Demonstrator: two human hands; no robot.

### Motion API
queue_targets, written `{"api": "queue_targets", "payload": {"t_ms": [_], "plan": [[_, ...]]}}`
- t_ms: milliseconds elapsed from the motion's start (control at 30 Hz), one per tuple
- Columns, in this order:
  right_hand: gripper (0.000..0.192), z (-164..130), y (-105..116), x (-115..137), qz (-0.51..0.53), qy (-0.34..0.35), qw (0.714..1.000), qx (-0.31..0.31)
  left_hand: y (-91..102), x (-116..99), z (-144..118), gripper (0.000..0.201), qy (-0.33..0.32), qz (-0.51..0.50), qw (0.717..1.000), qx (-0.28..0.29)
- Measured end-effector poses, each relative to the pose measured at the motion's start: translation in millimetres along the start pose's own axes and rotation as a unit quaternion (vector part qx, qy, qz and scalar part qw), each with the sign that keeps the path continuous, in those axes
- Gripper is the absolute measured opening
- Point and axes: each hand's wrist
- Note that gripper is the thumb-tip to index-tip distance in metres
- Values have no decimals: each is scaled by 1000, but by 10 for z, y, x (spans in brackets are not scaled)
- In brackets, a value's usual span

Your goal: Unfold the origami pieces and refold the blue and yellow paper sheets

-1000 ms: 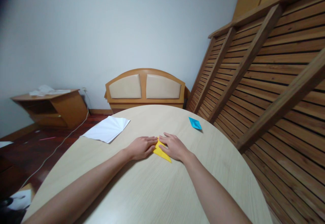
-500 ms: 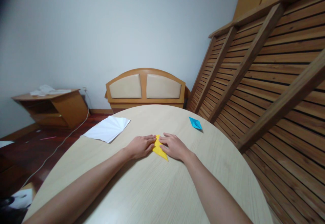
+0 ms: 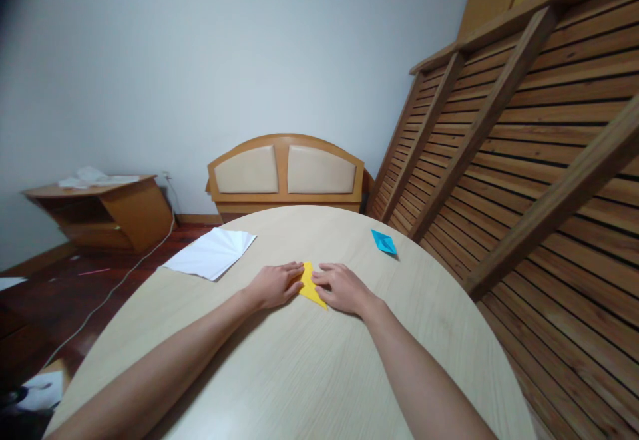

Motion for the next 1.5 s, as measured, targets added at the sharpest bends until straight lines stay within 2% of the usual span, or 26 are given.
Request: {"api": "queue_targets", "payload": {"t_ms": [267,400,567,733,967,1100,1300,1400,1500], "plan": [[31,-17,89,44,9,-8,1000,20,16,31,6,35,25,8,1000,-1],[30,-15,96,61,6,-9,1000,28,16,65,8,35,62,31,998,-4],[28,-22,73,34,5,2,1000,16,18,100,12,34,127,42,991,-16],[20,-9,90,45,-8,12,1000,-8,5,119,14,33,133,51,989,-27],[20,16,61,48,-64,22,996,-60,-31,143,-2,35,87,57,994,-41],[11,35,37,56,-45,7,995,-92,-60,104,9,33,28,27,998,-40],[48,28,17,58,-1,7,999,-40,-70,-13,17,36,-36,-42,998,-35],[60,2,-11,38,3,-18,1000,-2,-42,-65,16,41,-73,-71,994,-29],[68,-21,-39,14,11,-45,998,30,-24,-84,28,37,-97,-87,991,-25]]}}
Point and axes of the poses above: each hand's wrist, its own z-axis towards the middle knuckle, its own y-axis out of the back of the hand, x = y × z, and after that the axes turned 2 degrees about -x, right-handed
